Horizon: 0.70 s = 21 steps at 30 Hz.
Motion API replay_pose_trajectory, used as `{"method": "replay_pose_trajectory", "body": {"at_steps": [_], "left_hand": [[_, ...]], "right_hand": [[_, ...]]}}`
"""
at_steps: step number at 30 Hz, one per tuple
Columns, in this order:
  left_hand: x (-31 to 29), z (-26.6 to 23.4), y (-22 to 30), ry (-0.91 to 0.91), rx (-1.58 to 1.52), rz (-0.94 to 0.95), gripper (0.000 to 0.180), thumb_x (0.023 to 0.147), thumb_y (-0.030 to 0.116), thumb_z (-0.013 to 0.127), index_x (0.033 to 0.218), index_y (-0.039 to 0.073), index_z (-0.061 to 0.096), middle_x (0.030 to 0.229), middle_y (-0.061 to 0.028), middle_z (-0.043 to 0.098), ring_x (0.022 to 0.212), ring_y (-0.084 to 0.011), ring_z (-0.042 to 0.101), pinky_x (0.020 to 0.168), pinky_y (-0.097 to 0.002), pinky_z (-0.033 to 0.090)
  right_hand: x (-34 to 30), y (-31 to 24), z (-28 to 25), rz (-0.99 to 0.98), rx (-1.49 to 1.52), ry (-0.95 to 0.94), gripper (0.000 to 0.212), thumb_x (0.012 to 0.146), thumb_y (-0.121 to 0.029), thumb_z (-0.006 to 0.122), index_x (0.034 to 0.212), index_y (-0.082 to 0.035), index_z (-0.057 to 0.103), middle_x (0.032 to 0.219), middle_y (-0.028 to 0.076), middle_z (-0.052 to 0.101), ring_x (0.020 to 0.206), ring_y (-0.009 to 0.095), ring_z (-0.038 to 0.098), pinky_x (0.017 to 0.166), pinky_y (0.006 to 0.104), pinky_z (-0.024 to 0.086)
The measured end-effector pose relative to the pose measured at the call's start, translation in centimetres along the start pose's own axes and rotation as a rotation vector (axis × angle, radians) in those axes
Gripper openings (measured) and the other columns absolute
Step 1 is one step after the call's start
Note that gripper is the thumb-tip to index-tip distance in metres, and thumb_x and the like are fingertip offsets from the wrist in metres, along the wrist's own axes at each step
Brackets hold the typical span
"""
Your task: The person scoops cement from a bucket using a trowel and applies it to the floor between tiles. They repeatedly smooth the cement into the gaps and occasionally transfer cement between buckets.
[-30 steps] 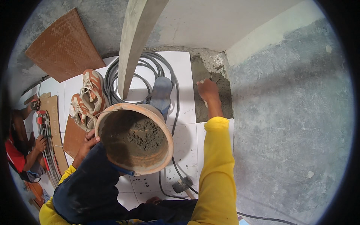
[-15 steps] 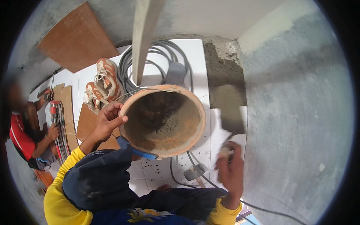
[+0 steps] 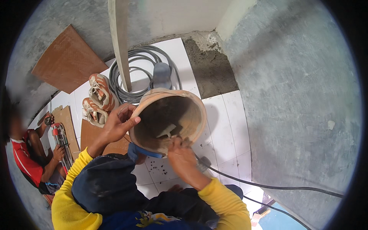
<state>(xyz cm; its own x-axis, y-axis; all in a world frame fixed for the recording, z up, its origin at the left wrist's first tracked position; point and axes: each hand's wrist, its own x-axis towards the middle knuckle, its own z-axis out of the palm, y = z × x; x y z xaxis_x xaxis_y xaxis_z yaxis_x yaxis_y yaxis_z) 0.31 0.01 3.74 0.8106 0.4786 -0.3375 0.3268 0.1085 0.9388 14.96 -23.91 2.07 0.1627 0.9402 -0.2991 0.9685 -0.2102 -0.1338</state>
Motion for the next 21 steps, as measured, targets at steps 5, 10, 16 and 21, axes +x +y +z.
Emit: {"method": "replay_pose_trajectory", "body": {"at_steps": [5, 10, 16, 21], "left_hand": [[-0.5, 1.2, 0.7, -0.014, 0.189, -0.034, 0.029, 0.1, 0.029, 0.072, 0.101, 0.003, 0.059, 0.08, 0.0019, 0.052, 0.074, -0.0074, 0.046, 0.065, -0.028, 0.04], [-1.2, 1.7, 1.5, -0.065, 0.22, -0.069, 0.036, 0.101, 0.035, 0.07, 0.096, 0.002, 0.057, 0.073, -0.0053, 0.051, 0.069, -0.0142, 0.046, 0.064, -0.034, 0.042], [-2.0, 3.5, 1.9, -0.332, 0.253, 0.097, 0.031, 0.102, 0.03, 0.07, 0.096, 0.003, 0.056, 0.081, -0.0086, 0.056, 0.077, -0.0157, 0.052, 0.071, -0.0349, 0.046], [-1.9, 3.2, 1.2, -0.48, 0.211, 0.14, 0.034, 0.099, 0.028, 0.074, 0.089, 0.004, 0.053, 0.081, -0.0065, 0.053, 0.079, -0.0136, 0.051, 0.071, -0.0323, 0.044]], "right_hand": [[1.5, 3.7, -0.6, 0.133, 0.174, 0.122, 0.051, 0.093, -0.005, 0.055, 0.139, 0.015, 0.05, 0.112, 0.032, 0.058, 0.106, 0.049, 0.062, 0.08, 0.0473, 0.061], [-0.7, 3.1, -0.1, 0.198, 0.313, -0.143, 0.045, 0.095, -0.01, 0.055, 0.134, 0.013, 0.053, 0.116, 0.037, 0.06, 0.102, 0.048, 0.068, 0.08, 0.0501, 0.06], [0.1, 4.8, 0.2, 0.455, 0.196, -0.169, 0.026, 0.096, -0.012, 0.054, 0.113, 0.005, 0.064, 0.097, 0.027, 0.07, 0.089, 0.044, 0.073, 0.08, 0.0522, 0.059], [-1.2, 5.1, 6.5, 0.104, 0.455, -0.15, 0.031, 0.104, -0.02, 0.05, 0.109, 0.003, 0.07, 0.097, 0.029, 0.071, 0.092, 0.048, 0.068, 0.086, 0.0538, 0.055]]}}
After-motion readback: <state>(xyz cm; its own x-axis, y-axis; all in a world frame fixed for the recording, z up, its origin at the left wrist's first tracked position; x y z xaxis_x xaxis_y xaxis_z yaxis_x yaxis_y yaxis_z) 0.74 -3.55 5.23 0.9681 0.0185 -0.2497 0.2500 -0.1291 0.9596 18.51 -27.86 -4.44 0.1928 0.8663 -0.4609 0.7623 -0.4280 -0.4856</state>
